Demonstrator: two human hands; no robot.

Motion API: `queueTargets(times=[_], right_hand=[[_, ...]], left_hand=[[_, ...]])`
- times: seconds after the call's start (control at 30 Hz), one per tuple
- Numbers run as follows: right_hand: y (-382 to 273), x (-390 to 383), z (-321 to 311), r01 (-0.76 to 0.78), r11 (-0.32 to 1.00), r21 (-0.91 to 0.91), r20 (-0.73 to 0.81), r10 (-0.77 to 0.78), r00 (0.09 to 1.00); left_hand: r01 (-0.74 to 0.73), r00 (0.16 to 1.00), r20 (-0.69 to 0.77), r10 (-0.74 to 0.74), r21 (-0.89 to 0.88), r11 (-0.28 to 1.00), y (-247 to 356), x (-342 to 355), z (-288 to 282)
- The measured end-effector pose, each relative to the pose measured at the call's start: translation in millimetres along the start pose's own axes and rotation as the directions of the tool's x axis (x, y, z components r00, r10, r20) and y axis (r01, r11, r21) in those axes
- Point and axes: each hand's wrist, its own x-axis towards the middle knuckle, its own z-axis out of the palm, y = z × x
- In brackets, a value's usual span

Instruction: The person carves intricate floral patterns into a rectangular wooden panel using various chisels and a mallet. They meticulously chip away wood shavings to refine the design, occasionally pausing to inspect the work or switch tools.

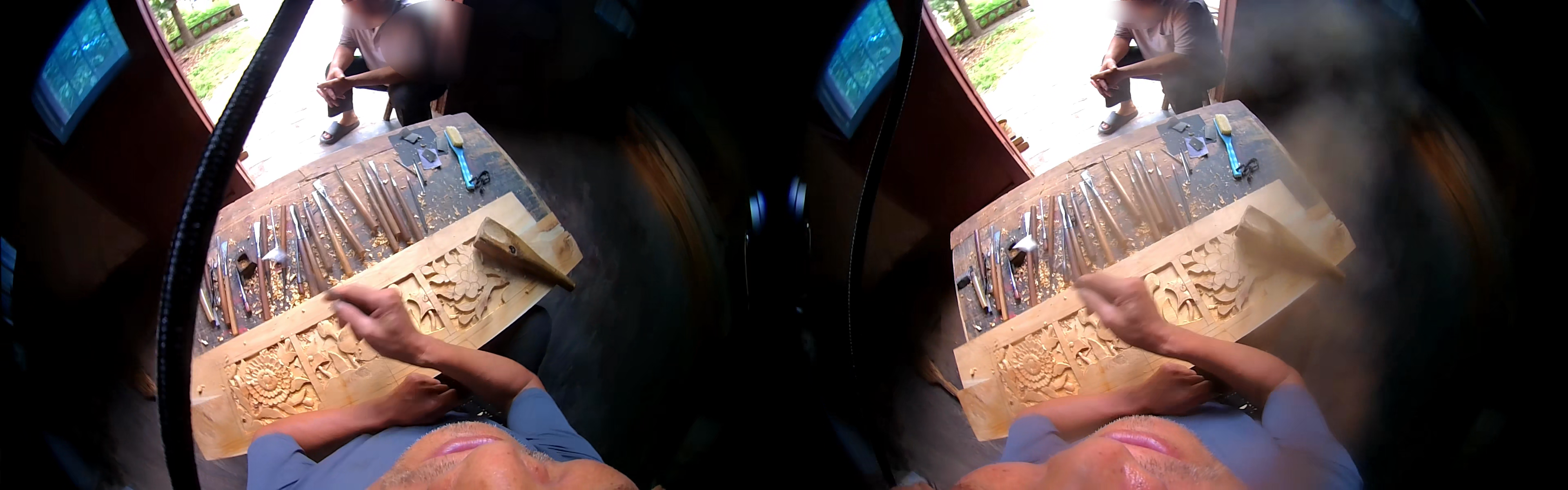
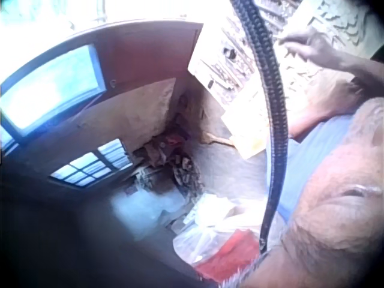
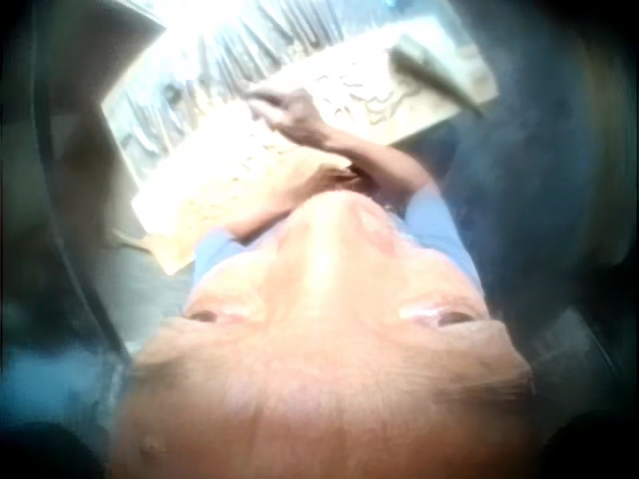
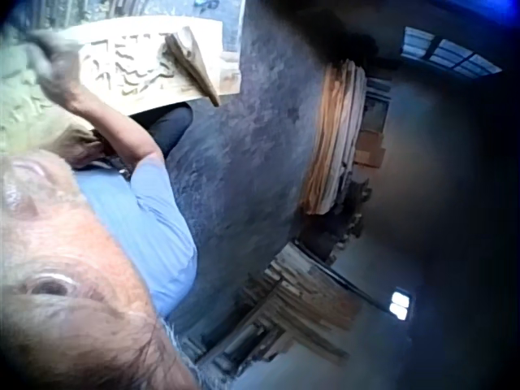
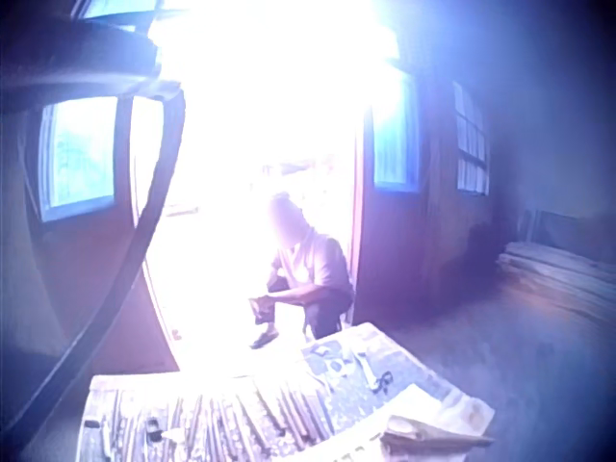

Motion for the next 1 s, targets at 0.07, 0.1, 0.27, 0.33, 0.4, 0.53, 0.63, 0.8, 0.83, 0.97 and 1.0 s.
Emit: queueTargets(times=[0.07,0.1,0.27,0.33,0.4,0.53,0.63,0.8,0.83,0.97,1.0], right_hand=[[-15.1,4.3,18.4,0.196,0.980,-0.025,0.120,-0.192,0.974],[-21.9,5.1,25.1,0.231,0.971,-0.059,0.216,-0.213,0.953],[-24.7,8.8,37.6,0.261,0.965,-0.031,0.180,-0.251,0.951],[-26.9,10.0,42.9,0.278,0.960,-0.008,0.192,-0.272,0.943],[-30.5,7.3,53.1,0.324,0.946,0.018,0.264,-0.317,0.911],[-35.5,-2.3,64.0,0.344,0.935,0.087,0.258,-0.355,0.899],[-29.9,-8.7,72.0,0.348,0.932,0.098,0.264,-0.362,0.894],[-26.4,-18.1,61.5,0.398,0.917,0.007,0.320,-0.379,0.868],[-24.1,-16.8,57.7,0.375,0.927,-0.024,0.344,-0.345,0.873],[-24.8,-14.5,45.7,0.322,0.946,-0.034,0.348,-0.290,0.891],[-22.9,-16.4,47.5,0.344,0.939,-0.008,0.348,-0.320,0.881]], left_hand=[[0.098,0.995,0.013,-0.098,-0.276,0.956,3.5,4.2,0.8],[0.152,0.988,0.024,-0.156,-0.406,0.901,5.1,5.3,1.7],[0.264,0.960,0.115,-0.255,-0.677,0.687,13.9,3.1,-8.6],[0.249,0.965,0.111,-0.239,-0.677,0.693,11.7,1.4,-7.5],[0.239,0.967,0.104,-0.232,-0.682,0.692,9.1,-0.2,-5.2],[0.221,0.971,0.086,-0.222,-0.673,0.705,6.3,-1.6,-7.8],[0.200,0.976,0.068,-0.208,-0.660,0.724,6.7,-1.2,-5.6],[0.188,0.979,0.061,-0.194,-0.636,0.748,5.9,3.2,0.8],[0.192,0.977,0.053,-0.206,-0.634,0.749,5.2,1.5,2.5],[0.186,0.979,0.048,-0.200,-0.623,0.760,4.4,2.0,7.6],[0.184,0.979,0.046,-0.200,-0.622,0.761,4.8,1.8,8.2]])
